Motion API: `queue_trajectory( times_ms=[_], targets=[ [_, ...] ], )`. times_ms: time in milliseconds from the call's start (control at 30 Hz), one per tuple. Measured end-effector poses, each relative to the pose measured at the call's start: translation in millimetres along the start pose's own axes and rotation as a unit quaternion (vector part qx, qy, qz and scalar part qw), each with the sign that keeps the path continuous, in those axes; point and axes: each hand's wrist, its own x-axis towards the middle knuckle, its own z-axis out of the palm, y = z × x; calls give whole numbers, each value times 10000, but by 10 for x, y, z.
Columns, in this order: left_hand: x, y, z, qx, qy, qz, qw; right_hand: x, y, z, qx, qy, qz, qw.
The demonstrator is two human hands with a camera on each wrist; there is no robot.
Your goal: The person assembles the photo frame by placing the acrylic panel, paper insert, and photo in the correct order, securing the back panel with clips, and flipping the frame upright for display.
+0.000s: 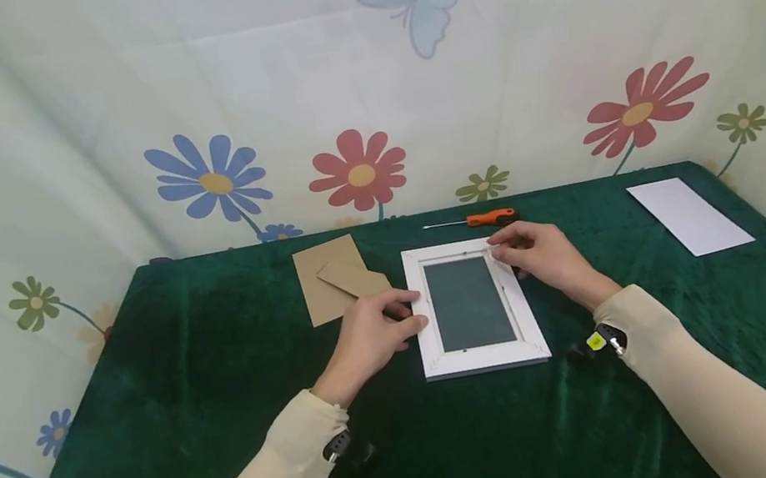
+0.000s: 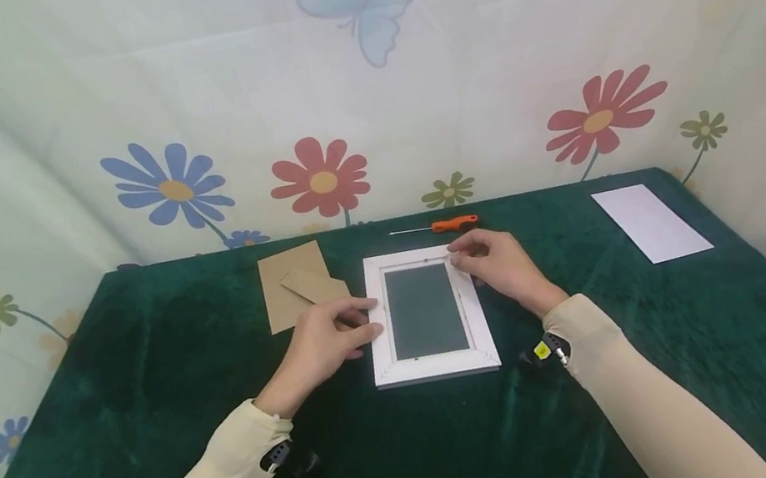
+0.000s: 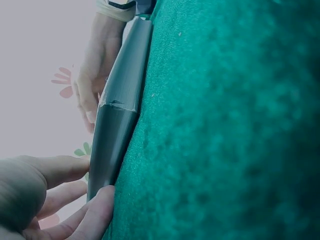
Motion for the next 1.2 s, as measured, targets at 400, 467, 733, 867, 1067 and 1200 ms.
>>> queue_trajectory(
  times_ms=[400,467,733,867,1067,1200],
  targets=[
    [-1,11,6,10,-25,-13,10000,10,-100,-414,-302,180,-222,9991],
    [1,7,4,1,-30,-14,10000,12,-113,-499,-357,197,-233,9989],
    [2,1,0,-4,-45,-29,10000,5,-84,-806,-550,225,-223,9980],
    [4,-2,3,24,-36,-27,10000,7,-33,-941,-631,294,-165,9974],
    [5,-5,5,52,-22,-20,10000,-42,18,-1126,-743,393,-80,9964],
    [3,-9,2,46,-25,-28,10000,-58,94,-1258,-814,355,-43,9960]
  ],
)
